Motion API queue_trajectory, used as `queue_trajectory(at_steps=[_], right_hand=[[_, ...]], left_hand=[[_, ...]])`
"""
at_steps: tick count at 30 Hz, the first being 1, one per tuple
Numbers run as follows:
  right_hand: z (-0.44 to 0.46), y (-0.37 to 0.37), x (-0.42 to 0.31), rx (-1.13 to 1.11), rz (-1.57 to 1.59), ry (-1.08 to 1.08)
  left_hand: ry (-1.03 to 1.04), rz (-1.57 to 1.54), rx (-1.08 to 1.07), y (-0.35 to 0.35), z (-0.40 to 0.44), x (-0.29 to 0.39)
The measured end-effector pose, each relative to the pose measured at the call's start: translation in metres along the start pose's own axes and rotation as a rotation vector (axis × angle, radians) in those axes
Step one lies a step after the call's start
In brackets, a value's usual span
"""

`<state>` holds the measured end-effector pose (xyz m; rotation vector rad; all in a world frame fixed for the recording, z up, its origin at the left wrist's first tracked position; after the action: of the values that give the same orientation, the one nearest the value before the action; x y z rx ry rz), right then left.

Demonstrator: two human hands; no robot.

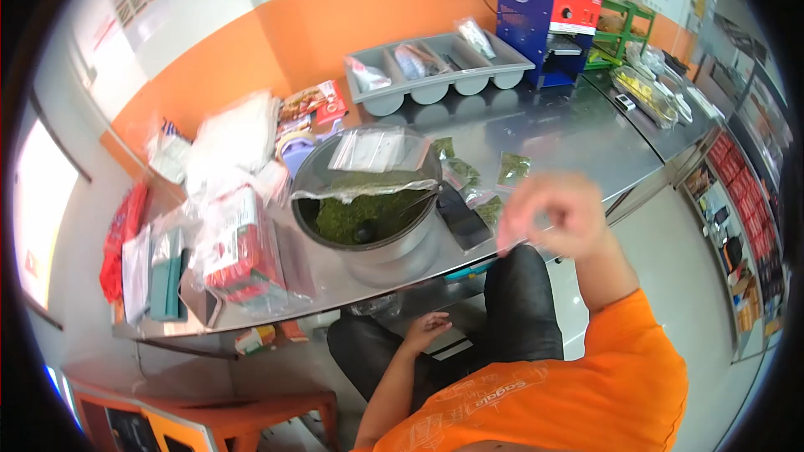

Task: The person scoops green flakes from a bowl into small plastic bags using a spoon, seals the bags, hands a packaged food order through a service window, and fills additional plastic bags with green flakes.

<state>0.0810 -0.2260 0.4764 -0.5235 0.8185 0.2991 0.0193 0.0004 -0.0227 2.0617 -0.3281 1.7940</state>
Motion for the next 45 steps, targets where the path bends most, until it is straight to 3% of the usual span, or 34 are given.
queue_trajectory(at_steps=[2,4,5,8,10,12,13,15,17,20,29,32,35,38,45], right_hand=[[-0.032,0.021,0.008,-0.364,0.136,0.084],[-0.067,0.054,0.051,-0.642,0.298,0.350],[-0.100,0.082,0.098,-0.662,0.458,0.563],[-0.173,0.143,0.221,-0.574,0.375,0.867],[-0.223,0.170,0.303,-0.340,0.288,0.915],[-0.242,0.175,0.334,-0.249,0.093,0.961],[-0.249,0.178,0.347,-0.198,0.003,0.985],[-0.257,0.186,0.369,-0.167,0.095,1.033],[-0.261,0.193,0.386,-0.116,0.207,1.072],[-0.262,0.195,0.397,-0.012,0.344,1.087],[-0.266,0.179,0.395,0.022,0.055,1.215],[-0.259,0.176,0.388,-0.026,-0.250,1.158],[-0.263,0.190,0.392,0.194,-0.439,1.007],[-0.256,0.209,0.367,-0.222,-0.219,0.933],[-0.262,0.237,0.369,-0.356,-0.298,0.938]], left_hand=[[-0.055,-0.137,0.002,0.000,-0.002,0.016],[-0.113,-0.272,-0.041,0.001,0.005,0.008],[-0.113,-0.412,-0.059,0.003,0.006,0.005],[-0.155,-0.725,-0.046,0.013,0.007,0.022],[-0.253,-0.698,-0.007,0.018,0.007,0.025],[-0.268,-0.518,-0.040,0.015,0.007,0.011],[-0.181,-0.399,-0.129,-0.009,0.013,-0.053],[-0.315,-0.200,0.183,-0.008,-0.003,-0.031],[-0.317,-0.269,0.315,-0.017,-0.007,-0.031],[-0.333,-0.298,0.384,-0.029,-0.005,-0.047],[-0.366,-0.335,0.321,-0.029,0.004,-0.051],[-0.382,-0.278,0.349,-0.026,0.003,-0.047],[-0.416,-0.187,0.376,-0.029,0.000,-0.048],[-0.421,-0.196,0.418,-0.032,-0.003,-0.055],[-0.445,-0.111,0.434,-0.035,-0.003,-0.063]])
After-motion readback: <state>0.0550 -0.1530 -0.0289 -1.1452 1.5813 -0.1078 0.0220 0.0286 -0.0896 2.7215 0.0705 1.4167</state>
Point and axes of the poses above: each hand's wrist, its own z-axis towards the middle knuckle, its own y-axis out of the palm, x = y × z, the point moved 4 cm from there along z, towards the middle knuckle, and after that the axes turned 7 degrees about y, right-handed, at the moved point
